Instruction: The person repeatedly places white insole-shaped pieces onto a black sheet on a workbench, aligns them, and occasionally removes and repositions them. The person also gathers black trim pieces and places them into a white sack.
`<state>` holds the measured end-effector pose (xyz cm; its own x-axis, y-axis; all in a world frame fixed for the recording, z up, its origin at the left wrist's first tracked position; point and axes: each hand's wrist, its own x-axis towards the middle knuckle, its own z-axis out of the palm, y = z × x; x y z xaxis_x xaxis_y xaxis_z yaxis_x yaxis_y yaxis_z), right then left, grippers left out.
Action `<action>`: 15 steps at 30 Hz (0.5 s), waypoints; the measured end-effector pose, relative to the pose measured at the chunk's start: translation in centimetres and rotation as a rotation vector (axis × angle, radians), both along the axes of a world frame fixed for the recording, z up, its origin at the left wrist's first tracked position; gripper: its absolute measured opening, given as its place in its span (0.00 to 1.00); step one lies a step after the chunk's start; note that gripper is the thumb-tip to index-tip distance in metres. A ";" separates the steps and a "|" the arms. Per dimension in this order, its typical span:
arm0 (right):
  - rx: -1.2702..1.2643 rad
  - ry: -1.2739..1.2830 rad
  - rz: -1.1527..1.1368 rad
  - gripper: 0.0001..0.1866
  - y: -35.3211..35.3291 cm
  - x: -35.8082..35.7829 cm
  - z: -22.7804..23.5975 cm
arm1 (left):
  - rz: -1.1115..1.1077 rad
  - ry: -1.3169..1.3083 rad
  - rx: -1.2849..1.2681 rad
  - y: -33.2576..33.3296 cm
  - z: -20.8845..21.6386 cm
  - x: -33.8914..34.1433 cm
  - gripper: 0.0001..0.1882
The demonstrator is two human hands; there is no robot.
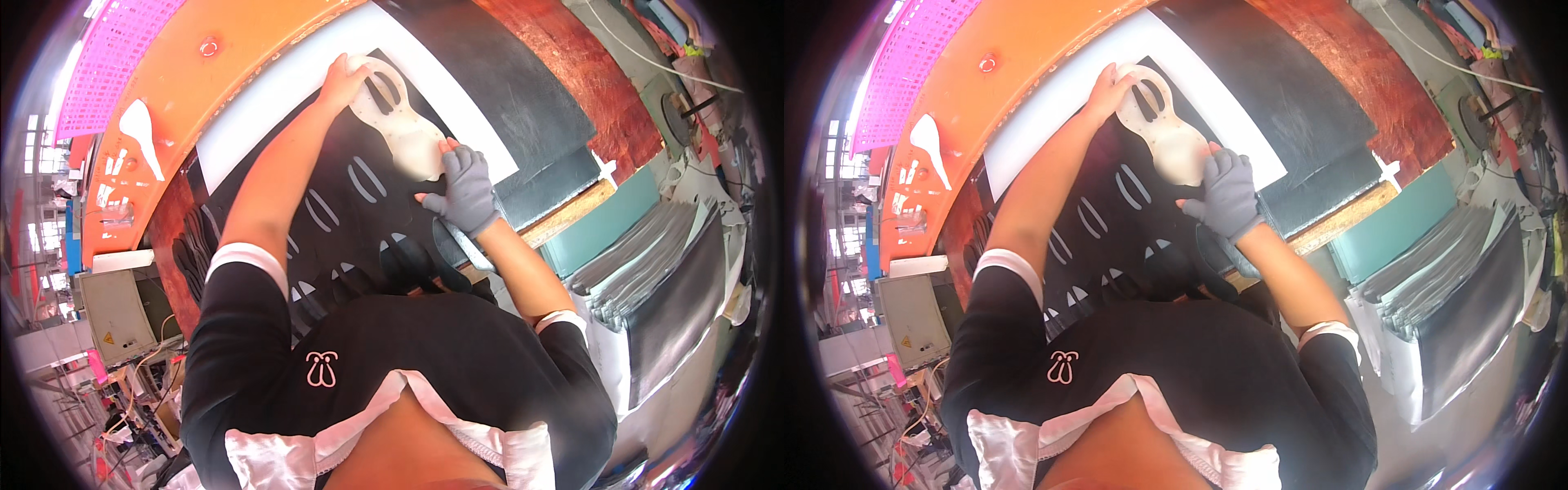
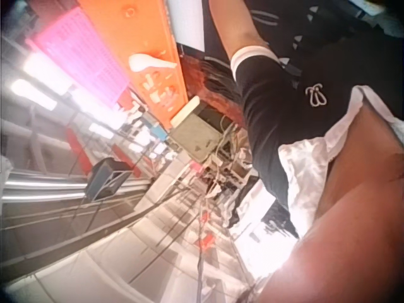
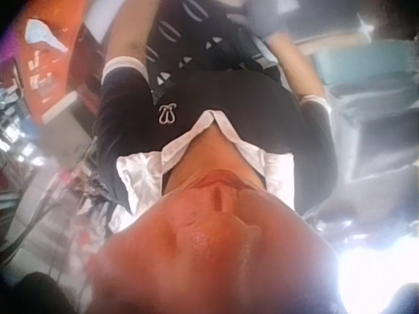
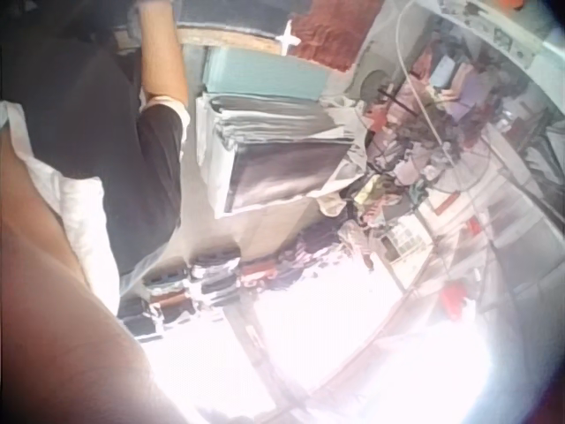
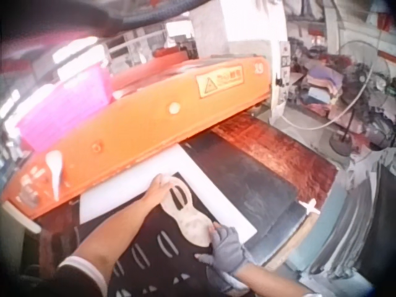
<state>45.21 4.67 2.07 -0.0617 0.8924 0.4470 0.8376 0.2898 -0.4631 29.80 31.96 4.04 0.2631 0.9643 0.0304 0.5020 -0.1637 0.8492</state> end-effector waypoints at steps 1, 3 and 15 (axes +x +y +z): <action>-0.018 -0.003 -0.117 0.47 0.2 -0.2 -0.4 | -0.054 -0.020 -0.037 0.2 -0.4 0.5 0.36; -0.081 -0.057 -0.307 0.47 -0.3 0.9 -1.0 | -0.129 -0.054 -0.067 0.0 -1.8 2.9 0.35; 0.101 0.219 -0.234 0.43 2.9 -1.1 -0.6 | -0.061 -0.367 -0.162 3.6 0.9 1.6 0.29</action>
